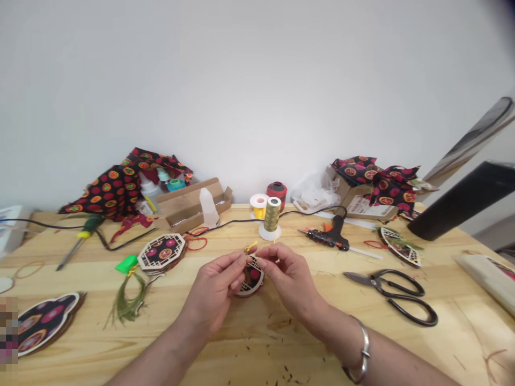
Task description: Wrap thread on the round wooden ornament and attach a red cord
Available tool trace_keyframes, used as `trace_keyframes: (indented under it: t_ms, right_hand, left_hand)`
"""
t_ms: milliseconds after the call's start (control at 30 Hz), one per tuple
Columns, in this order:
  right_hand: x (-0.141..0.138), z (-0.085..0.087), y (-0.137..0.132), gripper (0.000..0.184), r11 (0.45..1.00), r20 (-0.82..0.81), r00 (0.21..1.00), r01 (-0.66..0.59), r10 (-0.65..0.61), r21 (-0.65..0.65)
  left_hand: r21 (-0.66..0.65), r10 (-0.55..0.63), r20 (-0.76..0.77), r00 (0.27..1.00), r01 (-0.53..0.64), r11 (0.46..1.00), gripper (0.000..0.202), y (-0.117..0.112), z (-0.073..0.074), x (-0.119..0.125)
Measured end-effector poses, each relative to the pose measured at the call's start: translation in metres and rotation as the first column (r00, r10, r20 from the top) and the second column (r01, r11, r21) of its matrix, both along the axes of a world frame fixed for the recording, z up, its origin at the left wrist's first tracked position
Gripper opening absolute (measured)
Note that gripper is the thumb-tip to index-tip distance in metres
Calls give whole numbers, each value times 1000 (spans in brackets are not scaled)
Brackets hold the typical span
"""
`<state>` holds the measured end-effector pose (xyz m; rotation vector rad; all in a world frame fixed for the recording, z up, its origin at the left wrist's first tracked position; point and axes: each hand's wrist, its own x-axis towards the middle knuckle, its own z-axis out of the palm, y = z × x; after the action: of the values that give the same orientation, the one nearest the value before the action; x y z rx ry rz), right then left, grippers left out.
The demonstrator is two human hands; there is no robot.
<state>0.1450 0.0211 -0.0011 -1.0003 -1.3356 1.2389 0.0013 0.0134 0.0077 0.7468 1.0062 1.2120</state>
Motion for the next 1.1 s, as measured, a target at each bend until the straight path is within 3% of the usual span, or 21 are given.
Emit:
trace_keyframes:
  t_ms: [467, 767, 967, 1100]
  right_hand:
    - [-1, 3, -5, 16, 1000, 206, 978, -17, 11, 26]
    - [-4, 0, -4, 16, 997, 140, 990, 17, -6, -81]
    - [-6, 2, -5, 17, 991, 134, 991, 24, -7, -128]
    - [-5, 6, -6, 15, 988, 117, 993, 22, -4, -154]
  left_hand:
    - [106, 38, -133, 990, -24, 994, 12, -3, -5, 3]
    - [240, 90, -288, 953, -19, 971, 11, -2, -14, 2]
    - [224, 91, -286, 954, -26, 974, 12, -2, -13, 3]
    - [129, 95, -195, 976, -71, 989, 13, -2, -13, 4]
